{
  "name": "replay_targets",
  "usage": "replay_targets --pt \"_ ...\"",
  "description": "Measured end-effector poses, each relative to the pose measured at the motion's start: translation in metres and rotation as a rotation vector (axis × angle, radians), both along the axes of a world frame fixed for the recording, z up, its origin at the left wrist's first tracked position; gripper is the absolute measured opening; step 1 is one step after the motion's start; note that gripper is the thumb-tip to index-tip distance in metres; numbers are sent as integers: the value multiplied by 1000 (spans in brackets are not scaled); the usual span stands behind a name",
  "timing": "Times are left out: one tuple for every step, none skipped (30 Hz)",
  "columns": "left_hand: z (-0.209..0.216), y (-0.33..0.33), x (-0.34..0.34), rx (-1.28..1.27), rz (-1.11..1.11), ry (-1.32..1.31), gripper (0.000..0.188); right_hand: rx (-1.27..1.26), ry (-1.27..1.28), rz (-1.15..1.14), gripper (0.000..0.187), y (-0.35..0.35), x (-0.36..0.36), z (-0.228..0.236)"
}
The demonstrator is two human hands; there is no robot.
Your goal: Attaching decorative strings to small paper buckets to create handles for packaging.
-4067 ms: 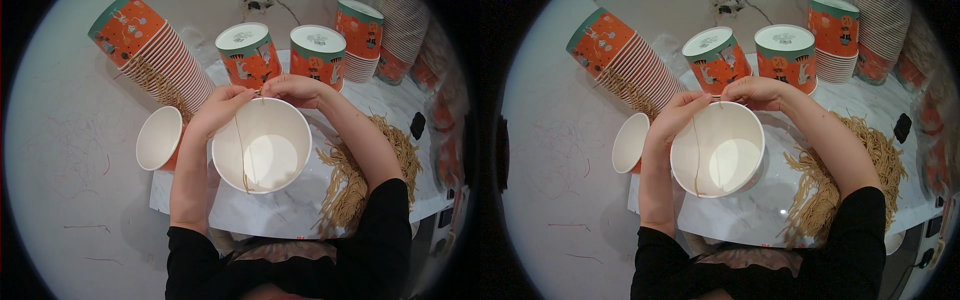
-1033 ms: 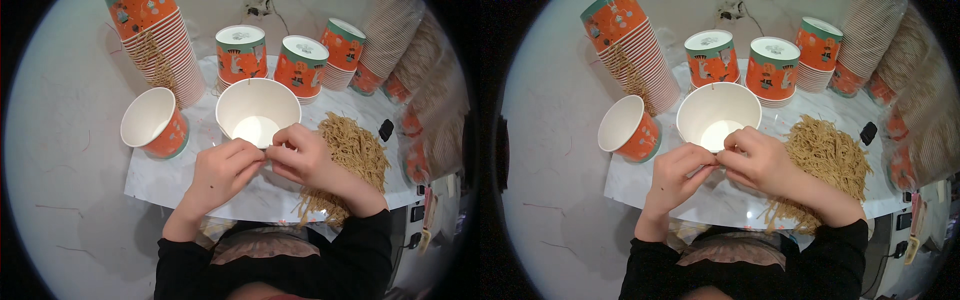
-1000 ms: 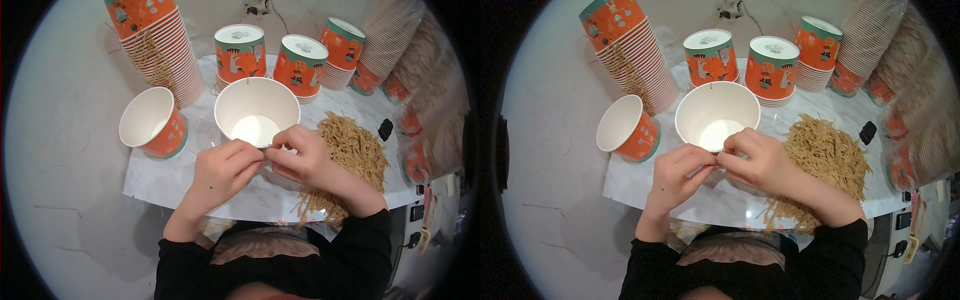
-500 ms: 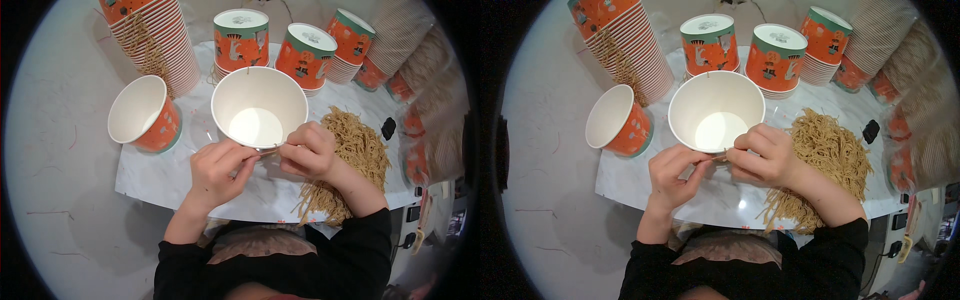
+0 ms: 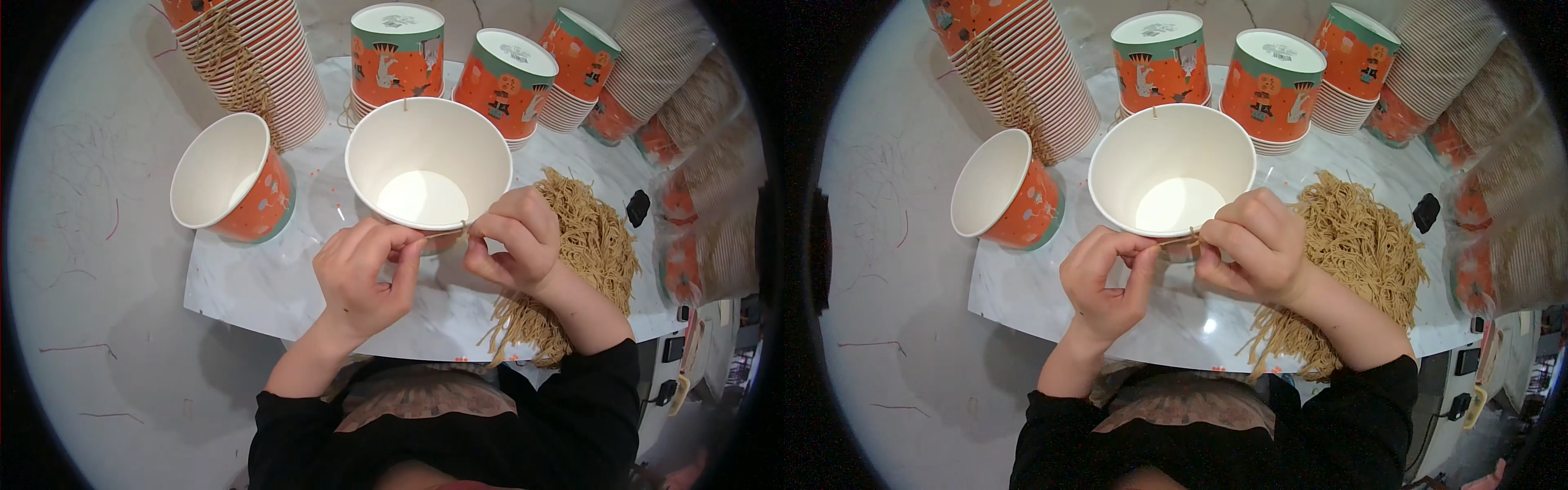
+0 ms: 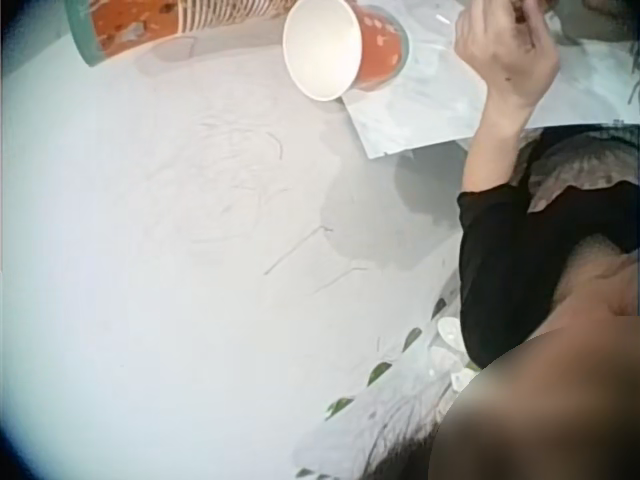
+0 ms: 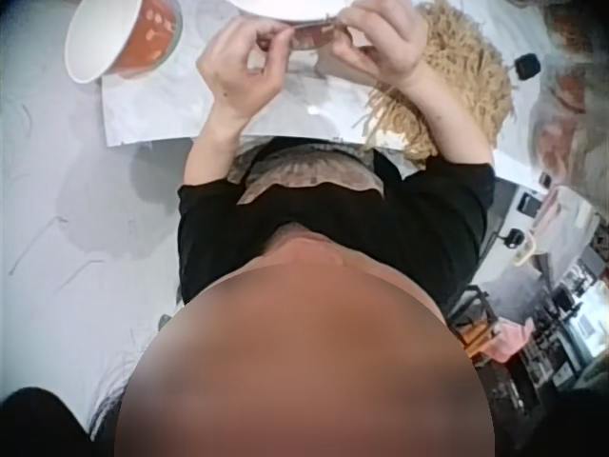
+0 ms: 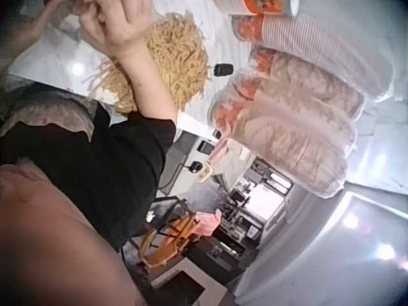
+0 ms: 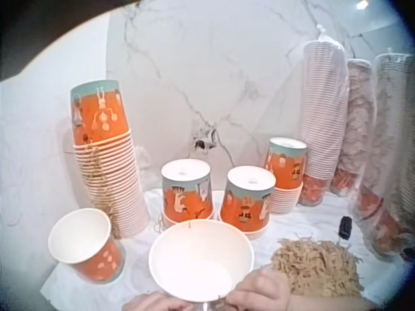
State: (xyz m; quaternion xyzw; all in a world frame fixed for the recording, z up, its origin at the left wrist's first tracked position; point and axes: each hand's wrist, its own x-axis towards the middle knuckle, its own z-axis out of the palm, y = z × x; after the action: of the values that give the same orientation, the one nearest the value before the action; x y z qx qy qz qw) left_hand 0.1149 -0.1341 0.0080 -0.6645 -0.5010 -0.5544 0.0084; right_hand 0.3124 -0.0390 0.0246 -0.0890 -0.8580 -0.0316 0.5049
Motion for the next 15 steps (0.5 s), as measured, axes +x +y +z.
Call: replay_targets --pt "0 0 0 10 -5 -1 13 -3 -6 1 34 1 0 0" --pt "0 1 0 11 -5 1 13 -2 -4 1 34 3 1 -1" --pt "-1 2 0 12 -10 -1 13 15 -18 -16 34 4 1 -1" --pt "-1 2 0 13 -15 -4 13 32 -31 -34 34 5 1 -1" --pt "-2 3 0 15 -16 -2 13 34 -29 -35 34 4 3 1" --pt "-2 3 0 23 -11 0 13 -28 -67 -50 31 1 4 5" --pt "-2 2 -1 31 -6 2 13 -91 -104 -65 29 -2 5 8" --pt "-3 2 -1 32 -5 4 13 -90 -101 -63 29 -3 4 9" --pt "-3 3 0 30 -6 10 13 -119 -95 -51 26 -4 3 10" --pt "-4 3 0 27 -7 17 13 -149 -88 -39 23 -6 2 11" --pt "-5 4 1 28 -8 18 13 -148 -86 -40 23 -7 0 10" --pt "-6 4 2 32 -10 39 13 -186 -75 -45 19 -9 -1 7" --pt "-7 5 3 35 -12 59 14 -224 -63 -51 16 -11 -3 5" --pt "-7 5 4 36 -15 60 14 -223 -62 -53 16 -13 -4 2" --pt "-7 5 4 33 -13 69 13 -254 -46 -80 14 -15 -6 -1"
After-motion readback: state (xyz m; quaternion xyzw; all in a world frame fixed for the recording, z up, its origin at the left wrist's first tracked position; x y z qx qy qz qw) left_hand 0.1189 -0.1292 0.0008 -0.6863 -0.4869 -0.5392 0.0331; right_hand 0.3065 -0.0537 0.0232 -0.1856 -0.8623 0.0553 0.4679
